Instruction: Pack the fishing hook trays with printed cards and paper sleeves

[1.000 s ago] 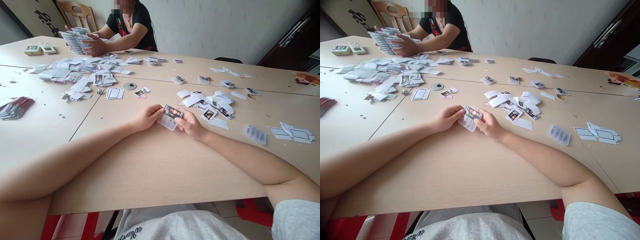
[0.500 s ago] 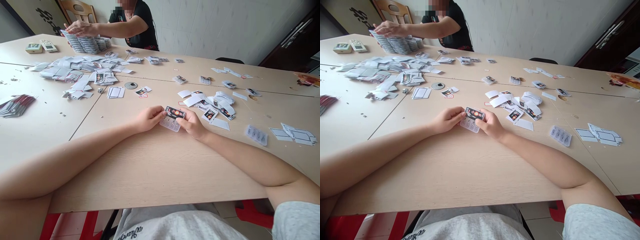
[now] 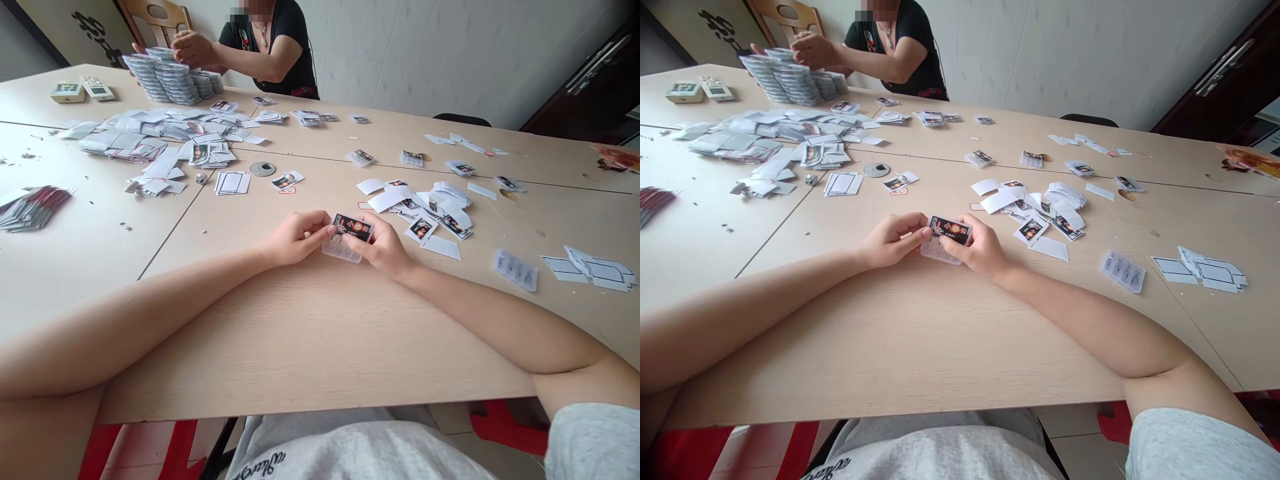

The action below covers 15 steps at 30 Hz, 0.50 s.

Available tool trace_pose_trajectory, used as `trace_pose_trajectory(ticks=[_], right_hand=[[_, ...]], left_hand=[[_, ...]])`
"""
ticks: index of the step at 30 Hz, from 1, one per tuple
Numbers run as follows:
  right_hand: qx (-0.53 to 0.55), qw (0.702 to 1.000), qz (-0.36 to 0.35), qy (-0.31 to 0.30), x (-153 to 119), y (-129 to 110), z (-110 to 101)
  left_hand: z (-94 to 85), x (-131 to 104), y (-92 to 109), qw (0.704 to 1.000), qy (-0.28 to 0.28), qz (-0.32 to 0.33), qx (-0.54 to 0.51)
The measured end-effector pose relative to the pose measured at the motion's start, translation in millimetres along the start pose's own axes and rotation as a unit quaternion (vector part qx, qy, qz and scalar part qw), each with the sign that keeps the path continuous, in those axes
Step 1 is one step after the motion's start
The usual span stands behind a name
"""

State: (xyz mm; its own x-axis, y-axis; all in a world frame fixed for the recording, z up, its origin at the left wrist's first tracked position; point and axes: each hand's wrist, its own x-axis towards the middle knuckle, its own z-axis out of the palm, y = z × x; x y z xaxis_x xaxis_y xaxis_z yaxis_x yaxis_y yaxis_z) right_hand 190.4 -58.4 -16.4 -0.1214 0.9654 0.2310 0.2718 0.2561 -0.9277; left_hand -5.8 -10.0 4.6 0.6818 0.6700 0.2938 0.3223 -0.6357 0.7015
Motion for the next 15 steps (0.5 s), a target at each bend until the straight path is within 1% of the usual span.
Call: trace_pose_trajectory(ticks=[5,9,12,15], right_hand=[[0.026,1.000,0.002,-0.015,-0.1,-0.3,1.4],[0.046,0.999,0.012,-0.026,-0.1,-1.7,1.7],[0.057,0.998,0.019,-0.032,0.1,-1.3,1.4],[0.060,0.998,0.014,-0.027,1.3,0.6,0.5]], left_hand=[[-1.0,-0.3,0.5,0.999,-0.018,0.012,-0.040],[-0.9,-0.3,0.1,0.999,-0.022,0.006,-0.044],[-0.3,0.2,-1.3,0.999,-0.018,-0.011,-0.032],[0.9,1.5,-1.8,0.999,-0.017,-0.040,-0.026]])
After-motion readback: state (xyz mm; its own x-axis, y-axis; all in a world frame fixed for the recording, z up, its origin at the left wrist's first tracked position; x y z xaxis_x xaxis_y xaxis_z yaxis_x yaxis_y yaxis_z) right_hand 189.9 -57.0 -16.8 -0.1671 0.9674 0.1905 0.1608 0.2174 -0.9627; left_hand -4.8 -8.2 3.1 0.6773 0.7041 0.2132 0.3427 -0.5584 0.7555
